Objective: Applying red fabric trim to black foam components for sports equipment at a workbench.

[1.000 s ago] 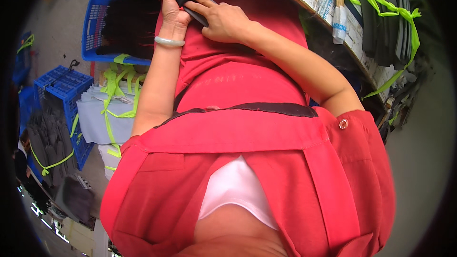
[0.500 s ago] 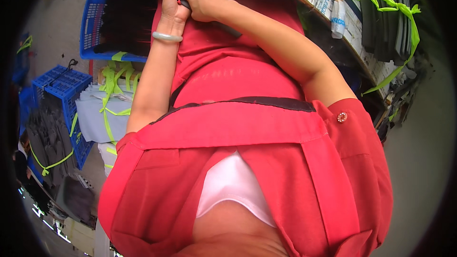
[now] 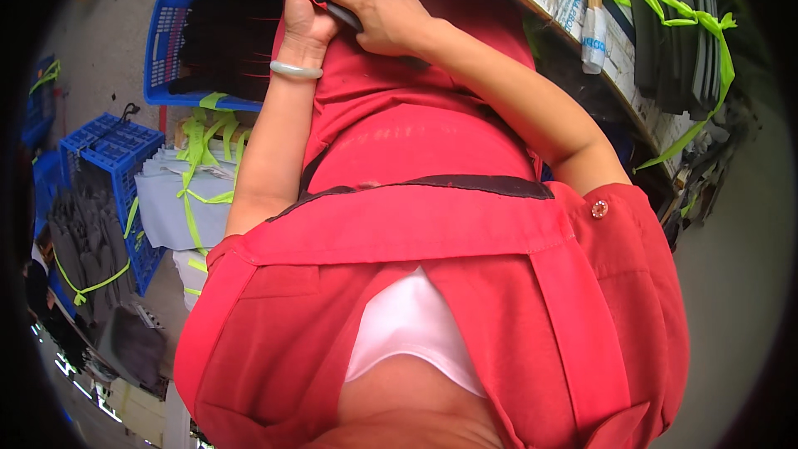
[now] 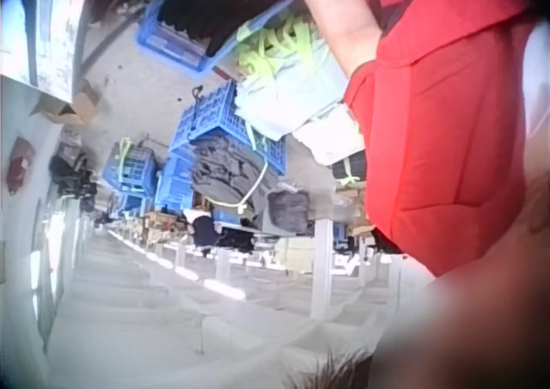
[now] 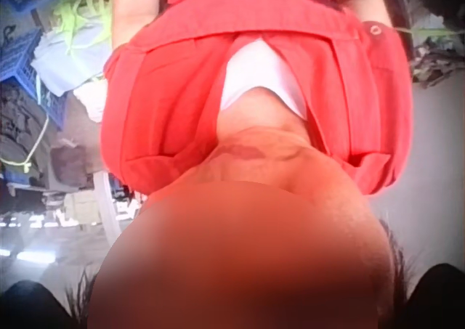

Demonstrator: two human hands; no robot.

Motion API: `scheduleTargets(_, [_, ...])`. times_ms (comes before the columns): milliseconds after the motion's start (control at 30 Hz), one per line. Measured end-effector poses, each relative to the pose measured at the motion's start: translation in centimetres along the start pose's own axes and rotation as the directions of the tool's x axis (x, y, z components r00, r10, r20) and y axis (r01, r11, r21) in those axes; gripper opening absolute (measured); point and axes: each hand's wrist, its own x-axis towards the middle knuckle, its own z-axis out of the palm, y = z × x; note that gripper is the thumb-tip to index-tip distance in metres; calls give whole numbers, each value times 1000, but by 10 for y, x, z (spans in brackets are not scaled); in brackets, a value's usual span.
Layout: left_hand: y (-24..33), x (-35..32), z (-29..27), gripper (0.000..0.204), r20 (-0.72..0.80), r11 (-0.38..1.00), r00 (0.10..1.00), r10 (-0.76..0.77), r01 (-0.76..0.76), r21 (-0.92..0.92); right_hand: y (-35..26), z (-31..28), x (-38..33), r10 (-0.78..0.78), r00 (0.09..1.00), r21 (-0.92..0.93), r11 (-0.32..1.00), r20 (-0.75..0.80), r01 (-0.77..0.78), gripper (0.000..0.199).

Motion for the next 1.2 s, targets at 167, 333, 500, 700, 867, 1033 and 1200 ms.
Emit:
scheduleTargets(167, [4, 9, -16, 18, 4, 997, 1000, 9, -9, -70, -4, 11, 28, 4, 1000, -76, 997, 6, -4, 51])
scheduleTargets(333, [3, 5, -7, 11, 9, 998, 1000, -7, 7, -61, -8, 6, 10, -76, 993, -86, 994, -92, 68, 51])
scheduleTargets(500, [-2, 2, -4, 13, 106, 1000, 994, -1, 3, -20, -3, 10, 13, -57, 990, -25, 998, -127, 54, 56])
scheduleTargets(700, [2, -3, -3, 46, 6, 993, 997, 75, -75, 93, 5, 5, 7, -51, 998, -20, 999, -43, 50, 63])
scheduleTargets(867, [12, -3, -6, 21, 93, 987, 992, 84, -96, 126, 0, 11, 8, -58, 998, -53, 997, -36, 56, 51])
scheduleTargets(1033, [12, 5, -15, 17, 56, 999, 998, 30, -31, 32, -10, 2, 37, -8, 994, -47, 999, 108, 13, 44])
scheduleTargets(1200, [6, 2, -8, 15, 7, 1000, 1000, 12, -12, 1, -6, 7, -13, -88, 991, -124, 989, -99, 76, 59])
